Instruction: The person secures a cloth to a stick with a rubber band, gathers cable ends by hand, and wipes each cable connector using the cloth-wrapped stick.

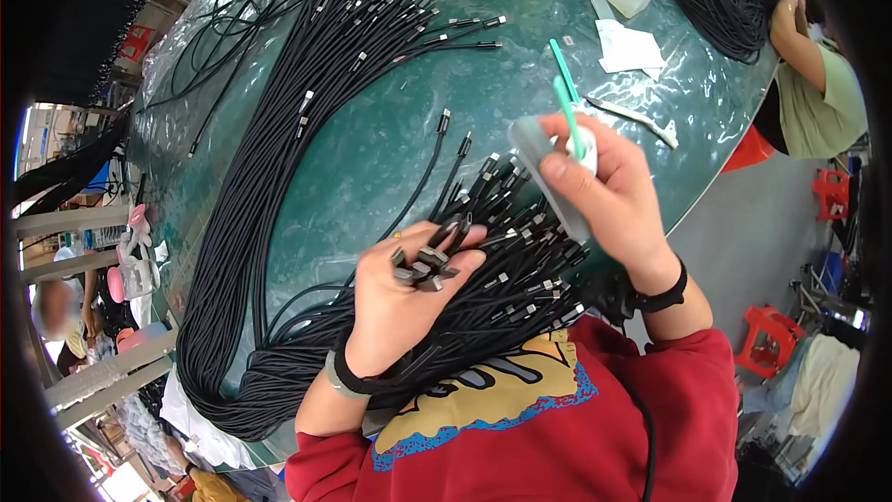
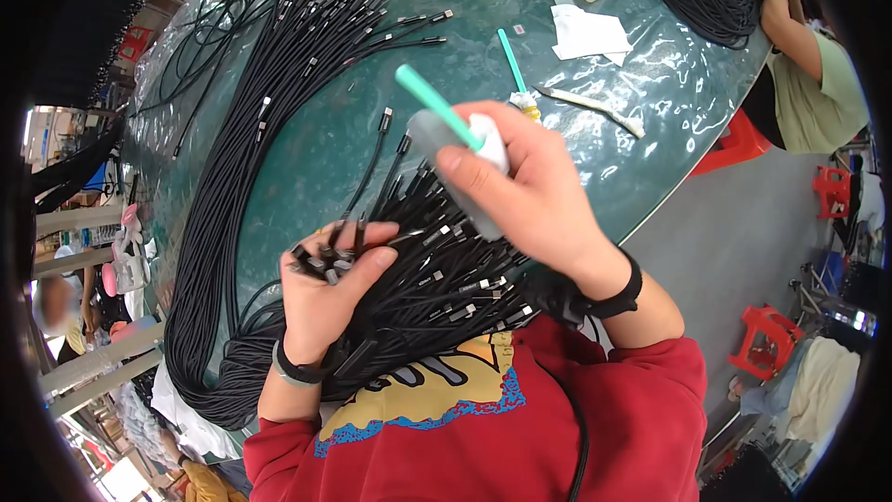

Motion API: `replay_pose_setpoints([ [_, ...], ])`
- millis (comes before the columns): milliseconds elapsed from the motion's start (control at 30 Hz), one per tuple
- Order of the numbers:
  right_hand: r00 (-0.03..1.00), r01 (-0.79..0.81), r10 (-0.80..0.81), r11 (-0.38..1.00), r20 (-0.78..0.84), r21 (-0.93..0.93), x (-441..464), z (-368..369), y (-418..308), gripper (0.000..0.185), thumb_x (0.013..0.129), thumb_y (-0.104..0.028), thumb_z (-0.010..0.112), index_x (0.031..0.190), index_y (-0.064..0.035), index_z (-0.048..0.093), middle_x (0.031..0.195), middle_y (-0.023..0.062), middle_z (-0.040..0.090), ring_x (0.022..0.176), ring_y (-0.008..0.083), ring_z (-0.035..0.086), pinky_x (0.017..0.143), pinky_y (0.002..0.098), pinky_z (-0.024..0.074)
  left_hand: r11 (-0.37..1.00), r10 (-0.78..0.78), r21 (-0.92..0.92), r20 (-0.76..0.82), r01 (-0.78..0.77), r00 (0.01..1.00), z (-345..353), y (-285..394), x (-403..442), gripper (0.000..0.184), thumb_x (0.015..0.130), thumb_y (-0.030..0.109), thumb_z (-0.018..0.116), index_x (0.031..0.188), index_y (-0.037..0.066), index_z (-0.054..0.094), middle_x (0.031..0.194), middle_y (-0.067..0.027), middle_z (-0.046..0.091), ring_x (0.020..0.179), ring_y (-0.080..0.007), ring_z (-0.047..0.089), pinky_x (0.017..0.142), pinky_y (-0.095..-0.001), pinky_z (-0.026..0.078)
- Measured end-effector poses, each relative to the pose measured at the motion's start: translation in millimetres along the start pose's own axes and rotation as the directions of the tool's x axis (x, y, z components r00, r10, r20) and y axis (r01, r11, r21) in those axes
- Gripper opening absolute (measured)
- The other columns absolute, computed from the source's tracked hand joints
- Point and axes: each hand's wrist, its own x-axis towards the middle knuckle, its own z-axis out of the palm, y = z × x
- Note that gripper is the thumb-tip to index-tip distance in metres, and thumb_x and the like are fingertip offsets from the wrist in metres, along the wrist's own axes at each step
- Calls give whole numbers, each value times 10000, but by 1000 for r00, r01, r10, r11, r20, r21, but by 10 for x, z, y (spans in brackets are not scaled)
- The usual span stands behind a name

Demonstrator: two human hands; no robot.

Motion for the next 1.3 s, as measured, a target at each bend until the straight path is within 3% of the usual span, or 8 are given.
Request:
replay_pose_setpoints([
  [167, 991, 56, -76, 983, -113, -178, 81, -292, 81, 265, 819, -162, 554, 1025, 2, 520, 728, -33, 501, 653, 15, 441, 561, 160, 354, 996, 88, 27, -78, -86, 993, 49, -14, 73, 360, 686, 21, 662, 1031, 18, 561, 948, 8, 595, 614, -65, 513, 590, -204, 419],
  [267, 993, 57, -108, 782, -45, -620, 138, -429, 157, 229, 817, -159, 548, 983, -2, 548, 733, -14, 511, 659, 29, 453, 574, 180, 370, 994, -54, -94, 0, 54, 999, -39, 31, 80, 366, 744, 56, 619, 1093, 12, 515, 987, -15, 568, 532, -49, 428, 509, -186, 364],
  [433, 934, 119, -348, 522, -83, -845, 196, -423, 159, 204, 819, -148, 537, 956, 1, 561, 714, 2, 513, 667, 60, 464, 593, 206, 380, 798, -336, -491, 121, 351, 934, -198, 139, 116, 334, 806, 116, 557, 1103, -23, 494, 859, -11, 552, 494, -28, 334, 463, -167, 286],
  [533, 997, 21, -45, 930, -57, -368, 166, -318, -37, 210, 836, -179, 519, 928, 2, 572, 710, 20, 527, 662, 78, 469, 586, 230, 381, 639, -250, -627, 379, 446, 891, -319, 2, 105, 321, 843, 145, 500, 1091, -57, 486, 772, -1, 505, 501, -11, 312, 445, -166, 237],
  [667, 979, 1, -29, 990, 203, 138, 270, -11, -134, 246, 856, -223, 494, 876, 3, 588, 721, 12, 543, 641, 54, 455, 555, 208, 361, 577, -221, -703, 356, 416, 908, -291, 24, 76, 360, 846, 151, 487, 1130, -69, 454, 702, 13, 444, 492, -28, 327, 457, -176, 267],
  [833, 934, 214, -141, 957, 329, -198, 403, 311, -209, 305, 866, -263, 476, 810, 14, 593, 713, 14, 548, 597, 50, 458, 532, 199, 382, 557, -232, -752, 266, 352, 936, -287, -14, 58, 383, 845, 120, 465, 1176, -67, 415, 767, -36, 524, 515, -52, 369, 494, -185, 319],
  [1067, 875, -219, 76, 943, 479, 252, 593, 462, 51, 199, 839, -171, 529, 839, 24, 569, 667, 19, 530, 552, 78, 485, 509, 217, 432, 766, -255, -561, 183, 314, 949, -317, 48, 78, 385, 840, 84, 438, 1194, -60, 395, 1009, -152, 572, 606, -79, 464, 572, -190, 391],
  [1300, 962, -43, -1, 987, 274, 155, 616, 433, 189, 141, 811, -119, 566, 867, 7, 536, 725, 30, 530, 575, 75, 504, 512, 193, 427, 752, -245, -611, 86, 245, 966, -371, -151, 48, 321, 833, 80, 473, 1125, -51, 464, 904, -117, 599, 549, -63, 434, 539, -192, 390],
])
